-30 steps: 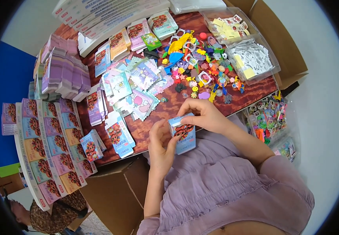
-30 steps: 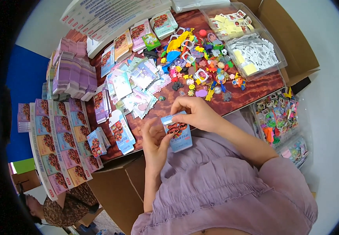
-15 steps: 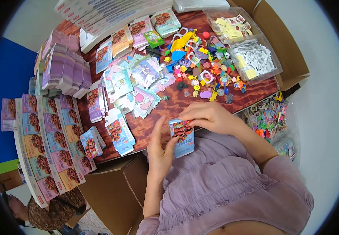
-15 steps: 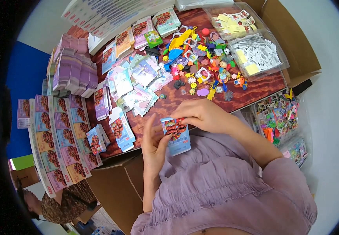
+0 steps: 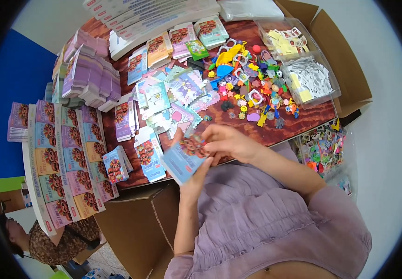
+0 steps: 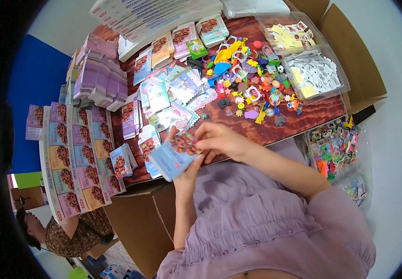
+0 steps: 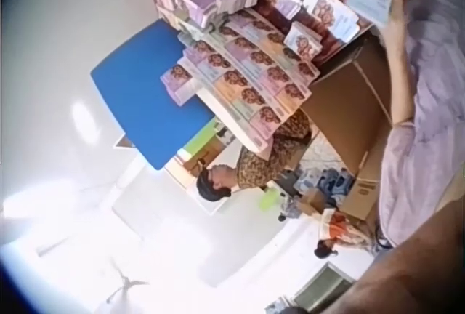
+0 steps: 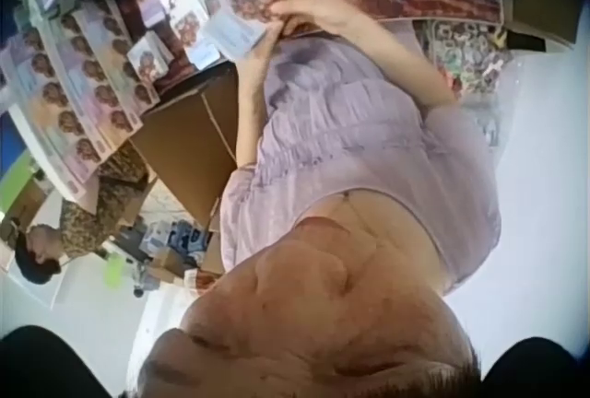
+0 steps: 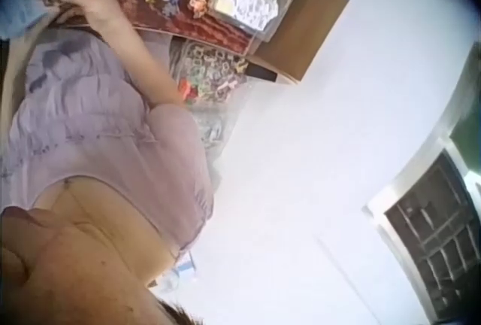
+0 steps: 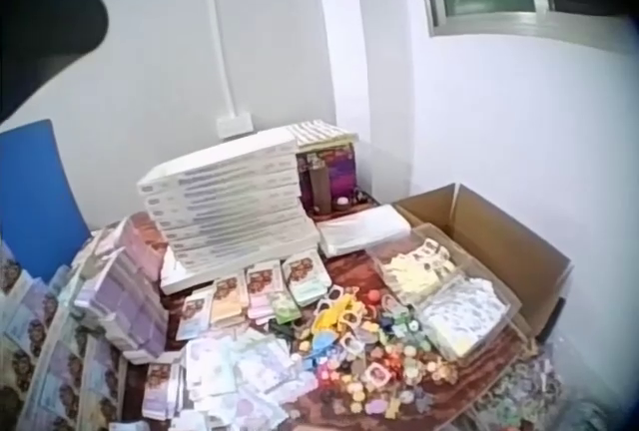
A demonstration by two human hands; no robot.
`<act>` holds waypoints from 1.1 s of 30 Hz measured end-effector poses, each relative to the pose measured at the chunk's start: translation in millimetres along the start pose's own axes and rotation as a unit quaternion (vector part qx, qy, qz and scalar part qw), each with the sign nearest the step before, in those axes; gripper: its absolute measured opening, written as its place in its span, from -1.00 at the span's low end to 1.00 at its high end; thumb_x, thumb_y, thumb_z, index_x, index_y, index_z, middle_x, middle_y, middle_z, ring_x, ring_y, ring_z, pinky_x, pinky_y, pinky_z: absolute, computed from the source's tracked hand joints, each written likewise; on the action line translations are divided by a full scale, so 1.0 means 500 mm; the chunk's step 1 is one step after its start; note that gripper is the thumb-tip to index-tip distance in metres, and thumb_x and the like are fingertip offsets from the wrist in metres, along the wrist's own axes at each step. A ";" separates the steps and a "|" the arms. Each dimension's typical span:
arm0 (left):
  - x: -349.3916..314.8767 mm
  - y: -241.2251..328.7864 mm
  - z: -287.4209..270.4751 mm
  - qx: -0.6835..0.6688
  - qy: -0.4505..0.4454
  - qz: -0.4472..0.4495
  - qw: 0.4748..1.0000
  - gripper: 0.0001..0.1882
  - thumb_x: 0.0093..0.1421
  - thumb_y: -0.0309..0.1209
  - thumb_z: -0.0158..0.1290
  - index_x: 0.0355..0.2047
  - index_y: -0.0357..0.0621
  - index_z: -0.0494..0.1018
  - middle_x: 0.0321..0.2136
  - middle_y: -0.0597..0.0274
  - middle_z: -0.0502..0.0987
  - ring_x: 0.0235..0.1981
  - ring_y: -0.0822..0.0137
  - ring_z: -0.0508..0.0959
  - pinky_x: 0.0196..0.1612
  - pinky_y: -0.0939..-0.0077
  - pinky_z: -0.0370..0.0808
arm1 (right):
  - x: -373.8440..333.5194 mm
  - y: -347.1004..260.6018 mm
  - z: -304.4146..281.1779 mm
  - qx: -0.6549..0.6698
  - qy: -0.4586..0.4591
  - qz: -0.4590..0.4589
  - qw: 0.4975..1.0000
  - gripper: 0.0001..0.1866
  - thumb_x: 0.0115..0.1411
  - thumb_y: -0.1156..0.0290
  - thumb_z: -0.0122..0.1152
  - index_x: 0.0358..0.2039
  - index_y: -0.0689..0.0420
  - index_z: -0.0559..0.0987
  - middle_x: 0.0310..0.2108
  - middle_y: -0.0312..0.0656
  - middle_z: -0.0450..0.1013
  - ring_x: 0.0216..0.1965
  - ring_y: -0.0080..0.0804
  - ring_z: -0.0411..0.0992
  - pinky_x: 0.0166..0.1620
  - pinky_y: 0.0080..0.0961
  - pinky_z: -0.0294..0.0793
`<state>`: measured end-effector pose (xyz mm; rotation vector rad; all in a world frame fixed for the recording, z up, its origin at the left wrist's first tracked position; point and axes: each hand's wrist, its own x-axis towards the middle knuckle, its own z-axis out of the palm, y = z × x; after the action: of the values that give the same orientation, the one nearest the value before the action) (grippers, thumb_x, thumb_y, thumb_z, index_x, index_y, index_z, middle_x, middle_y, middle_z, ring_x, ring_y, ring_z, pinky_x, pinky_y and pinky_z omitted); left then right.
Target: Packaging small colorful toy items into individual plastic packets at a production table.
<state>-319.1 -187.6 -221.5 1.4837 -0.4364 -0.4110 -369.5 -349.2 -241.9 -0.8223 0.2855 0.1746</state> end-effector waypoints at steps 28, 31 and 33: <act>0.034 0.000 -0.015 0.450 -0.020 -0.002 0.893 -0.14 -0.18 -0.30 0.47 0.09 -0.30 0.28 -0.08 -0.07 0.37 -0.04 -0.07 0.43 -0.03 0.15 0.42 | 0.026 -0.087 -0.032 -0.089 0.210 -0.253 0.940 -0.87 0.21 0.47 0.27 -0.42 0.24 0.54 -0.46 -0.33 0.51 -0.42 -0.72 0.41 -0.35 -0.68 0.38; 0.032 -0.006 -0.007 0.481 -0.027 0.049 0.875 -0.13 -0.20 -0.30 0.47 0.10 -0.28 0.28 -0.04 -0.09 0.35 0.00 -0.10 0.41 0.00 0.14 0.42 | 0.019 -0.034 -0.046 -0.263 0.252 -0.283 0.887 -0.82 0.22 0.43 0.28 -0.46 0.24 0.52 -0.56 -0.42 0.41 -0.48 -0.73 0.28 -0.42 -0.63 0.28; 0.030 -0.009 -0.009 0.473 -0.009 0.040 0.880 -0.12 -0.21 -0.33 0.47 0.11 -0.27 0.28 0.01 -0.10 0.33 0.05 -0.12 0.39 0.06 0.13 0.41 | 0.005 -0.022 -0.061 -0.342 0.226 -0.282 0.868 -0.81 0.20 0.50 0.29 -0.48 0.24 0.47 -0.34 -0.34 0.44 -0.39 -0.72 0.30 -0.35 -0.70 0.30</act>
<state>-303.8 -191.6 -226.0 2.3979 -0.7735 -0.1277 -370.0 -379.0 -254.8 -1.6233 0.4171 -0.5104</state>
